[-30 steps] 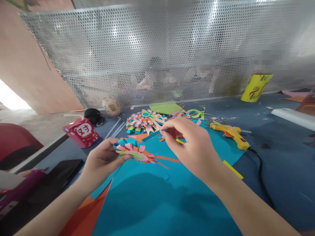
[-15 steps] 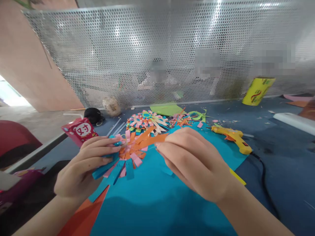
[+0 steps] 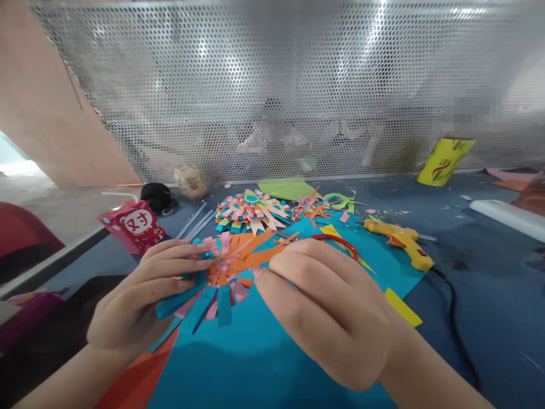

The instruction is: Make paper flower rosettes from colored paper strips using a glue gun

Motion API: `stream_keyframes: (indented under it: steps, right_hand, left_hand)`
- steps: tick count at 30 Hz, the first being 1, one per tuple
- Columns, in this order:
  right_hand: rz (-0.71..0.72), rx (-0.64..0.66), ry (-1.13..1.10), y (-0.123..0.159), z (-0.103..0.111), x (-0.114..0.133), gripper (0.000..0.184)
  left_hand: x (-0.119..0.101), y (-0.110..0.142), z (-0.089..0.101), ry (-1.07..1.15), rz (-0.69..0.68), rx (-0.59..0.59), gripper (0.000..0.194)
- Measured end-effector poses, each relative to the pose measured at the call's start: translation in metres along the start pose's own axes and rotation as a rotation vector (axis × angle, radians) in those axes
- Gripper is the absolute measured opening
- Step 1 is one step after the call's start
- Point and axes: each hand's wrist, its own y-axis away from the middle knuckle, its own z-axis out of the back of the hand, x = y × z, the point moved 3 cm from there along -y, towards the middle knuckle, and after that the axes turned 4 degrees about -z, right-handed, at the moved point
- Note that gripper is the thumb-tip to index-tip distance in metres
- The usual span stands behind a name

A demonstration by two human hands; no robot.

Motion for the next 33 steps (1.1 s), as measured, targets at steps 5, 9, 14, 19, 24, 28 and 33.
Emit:
stream_keyframes:
  steps: [5, 9, 14, 19, 24, 28, 33]
  right_hand:
    - [0.104, -0.013, -0.011, -0.002, 0.0, -0.004, 0.024]
    - [0.1, -0.054, -0.043, -0.003, 0.001, -0.005, 0.022]
    - [0.07, -0.009, -0.154, -0.005, 0.0, -0.002, 0.018]
    - [-0.027, 0.036, -0.218, -0.01, -0.004, -0.002, 0.022]
    - [-0.312, 0.11, -0.375, -0.013, -0.018, -0.01, 0.022]
    - [-0.634, 0.198, -0.575, -0.008, -0.031, -0.018, 0.017]
    - [-0.808, 0.26, -0.686, -0.008, -0.04, -0.022, 0.005]
  left_hand:
    - [0.003, -0.001, 0.0, 0.076, 0.058, -0.059, 0.018]
    - [0.007, -0.001, 0.0, 0.137, -0.036, -0.054, 0.022]
    - [0.01, 0.002, -0.001, 0.174, -0.033, -0.033, 0.028]
    - [0.01, 0.005, -0.005, 0.234, 0.112, -0.063, 0.03]
    - [0.014, 0.005, -0.013, 0.308, 0.534, -0.144, 0.023]
    - [0.018, 0.008, -0.024, 0.537, 0.773, -0.087, 0.017]
    - [0.022, 0.014, -0.03, 0.63, 0.957, -0.088, 0.02]
